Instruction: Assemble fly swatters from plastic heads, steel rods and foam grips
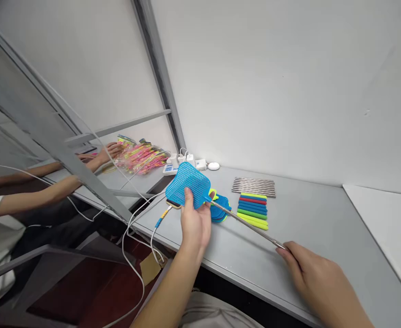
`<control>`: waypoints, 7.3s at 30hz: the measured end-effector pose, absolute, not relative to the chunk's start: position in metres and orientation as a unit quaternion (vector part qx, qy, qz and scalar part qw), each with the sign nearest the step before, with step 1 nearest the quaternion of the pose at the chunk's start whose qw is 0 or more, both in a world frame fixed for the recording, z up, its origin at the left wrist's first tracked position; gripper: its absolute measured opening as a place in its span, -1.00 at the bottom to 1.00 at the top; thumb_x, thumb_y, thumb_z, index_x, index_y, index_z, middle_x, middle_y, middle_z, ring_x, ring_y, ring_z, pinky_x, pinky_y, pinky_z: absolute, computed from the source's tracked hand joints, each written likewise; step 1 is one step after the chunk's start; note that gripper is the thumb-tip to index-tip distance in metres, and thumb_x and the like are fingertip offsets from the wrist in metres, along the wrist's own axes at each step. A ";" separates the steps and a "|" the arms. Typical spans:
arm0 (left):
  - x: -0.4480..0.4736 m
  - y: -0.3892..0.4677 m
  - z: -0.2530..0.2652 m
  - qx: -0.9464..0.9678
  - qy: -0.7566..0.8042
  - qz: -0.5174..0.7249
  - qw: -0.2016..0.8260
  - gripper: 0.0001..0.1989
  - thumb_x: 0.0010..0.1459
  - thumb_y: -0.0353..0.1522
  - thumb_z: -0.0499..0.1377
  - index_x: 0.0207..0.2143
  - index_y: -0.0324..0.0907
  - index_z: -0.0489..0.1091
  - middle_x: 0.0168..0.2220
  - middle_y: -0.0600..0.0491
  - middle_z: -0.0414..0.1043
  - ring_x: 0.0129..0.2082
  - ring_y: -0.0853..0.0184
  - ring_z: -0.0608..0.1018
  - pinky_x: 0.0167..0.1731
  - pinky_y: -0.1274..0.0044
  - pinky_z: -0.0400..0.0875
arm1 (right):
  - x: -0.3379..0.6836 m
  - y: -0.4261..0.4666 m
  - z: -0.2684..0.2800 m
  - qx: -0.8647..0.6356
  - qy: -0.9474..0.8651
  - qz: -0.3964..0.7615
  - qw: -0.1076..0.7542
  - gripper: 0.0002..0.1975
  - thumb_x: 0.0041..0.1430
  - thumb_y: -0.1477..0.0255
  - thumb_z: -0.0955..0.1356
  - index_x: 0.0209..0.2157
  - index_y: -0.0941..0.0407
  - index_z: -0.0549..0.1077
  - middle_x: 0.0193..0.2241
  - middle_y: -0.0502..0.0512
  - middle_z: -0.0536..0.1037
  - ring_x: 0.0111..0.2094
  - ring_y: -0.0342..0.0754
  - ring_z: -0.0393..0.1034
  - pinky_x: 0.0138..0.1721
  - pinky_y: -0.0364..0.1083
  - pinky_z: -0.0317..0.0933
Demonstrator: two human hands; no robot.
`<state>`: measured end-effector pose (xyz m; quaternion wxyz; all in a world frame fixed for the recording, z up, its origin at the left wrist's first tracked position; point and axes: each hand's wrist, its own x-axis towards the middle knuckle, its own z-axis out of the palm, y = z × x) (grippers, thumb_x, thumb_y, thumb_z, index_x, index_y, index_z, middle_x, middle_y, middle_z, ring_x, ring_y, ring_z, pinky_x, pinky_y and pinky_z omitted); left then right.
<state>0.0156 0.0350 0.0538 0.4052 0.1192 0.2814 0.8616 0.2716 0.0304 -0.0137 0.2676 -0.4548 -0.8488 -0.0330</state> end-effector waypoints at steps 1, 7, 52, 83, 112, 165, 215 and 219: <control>0.018 0.035 0.053 0.133 0.283 0.863 0.397 -0.70 0.23 -0.14 0.15 -0.10 -0.11 0.42 -0.14 -0.03 0.55 -0.16 0.23 0.60 -0.12 0.36 0.45 | 0.265 0.032 -0.011 -0.455 -0.855 -0.040 0.247 -0.65 0.35 0.14 0.13 -0.42 0.00 0.30 -0.63 -0.09 0.45 -0.70 -0.09 0.32 -0.66 -0.12 0.04; 0.015 0.034 0.048 0.143 0.298 0.864 0.380 -0.62 0.28 -0.12 0.08 -0.16 -0.24 0.48 -0.12 -0.16 0.56 -0.04 0.18 0.57 -0.07 0.40 0.42 | 0.240 0.042 0.025 -0.494 -0.853 -0.007 0.167 -0.56 0.33 0.05 0.06 -0.49 0.02 0.19 -0.70 -0.06 0.33 -0.72 -0.08 0.15 -0.62 -0.10 -0.16; 0.049 0.096 0.126 0.329 0.216 0.778 0.489 -0.53 0.13 0.01 0.17 -0.52 -0.23 0.32 -0.64 0.26 0.01 -0.76 0.57 0.14 -0.78 0.69 0.16 | 0.202 0.019 -0.013 -0.397 -0.721 0.470 0.320 -0.64 0.38 0.14 0.12 -0.44 0.05 0.10 -0.59 -0.14 0.11 -0.56 -0.17 -0.03 -0.51 -0.13 -0.12; 0.095 0.043 0.046 0.226 0.250 0.749 0.570 -0.60 0.25 -0.05 0.07 -0.28 -0.19 0.45 -0.44 0.05 0.55 -0.36 0.29 0.63 -0.17 0.41 0.46 | 0.221 0.024 0.003 -0.503 -0.807 -0.053 0.304 -0.70 0.37 0.34 0.17 -0.01 0.11 0.40 -0.48 0.05 0.49 -0.53 -0.09 0.28 -0.47 -0.10 -0.06; 0.048 -0.002 0.024 0.203 0.326 0.802 0.457 -0.72 0.25 -0.14 0.13 -0.34 -0.16 0.43 -0.23 -0.01 0.57 -0.26 0.33 0.58 -0.12 0.42 0.44 | 0.247 0.019 0.014 -0.412 -0.881 -0.079 0.220 -0.73 0.38 0.39 0.14 -0.24 0.13 0.43 -0.50 0.03 0.45 -0.52 -0.13 0.27 -0.47 -0.10 -0.05; 0.098 0.032 0.017 0.297 0.329 0.570 0.692 -0.53 0.28 -0.08 0.05 0.03 -0.21 0.42 0.07 -0.20 0.44 0.03 0.12 0.49 0.01 0.31 0.37 | 0.244 0.007 -0.001 -0.503 -0.790 0.138 0.323 -0.70 0.34 0.39 0.18 0.08 0.05 0.22 -0.36 0.00 0.54 -0.44 -0.10 0.45 -0.40 -0.14 0.22; 0.070 0.048 -0.060 0.747 0.554 0.366 -0.025 -0.71 -0.04 -0.15 0.32 -0.34 -0.10 0.38 -0.22 0.07 0.55 -0.25 0.17 0.48 -0.51 0.39 0.10 | 0.132 0.305 0.017 -0.378 -0.919 0.099 0.062 -0.76 0.24 0.27 0.28 -0.30 0.02 0.57 -0.35 0.07 0.57 -0.35 -0.03 0.42 -0.39 -0.12 0.19; 0.071 0.048 -0.058 0.756 0.552 0.351 -0.025 -0.73 -0.03 -0.16 0.31 -0.37 -0.11 0.36 -0.32 0.06 0.54 -0.33 0.22 0.46 -0.53 0.40 0.03 | 0.131 0.310 0.016 -0.368 -0.924 0.089 0.053 -0.78 0.23 0.27 0.29 -0.31 0.04 0.54 -0.35 0.07 0.55 -0.39 -0.04 0.41 -0.44 -0.12 0.18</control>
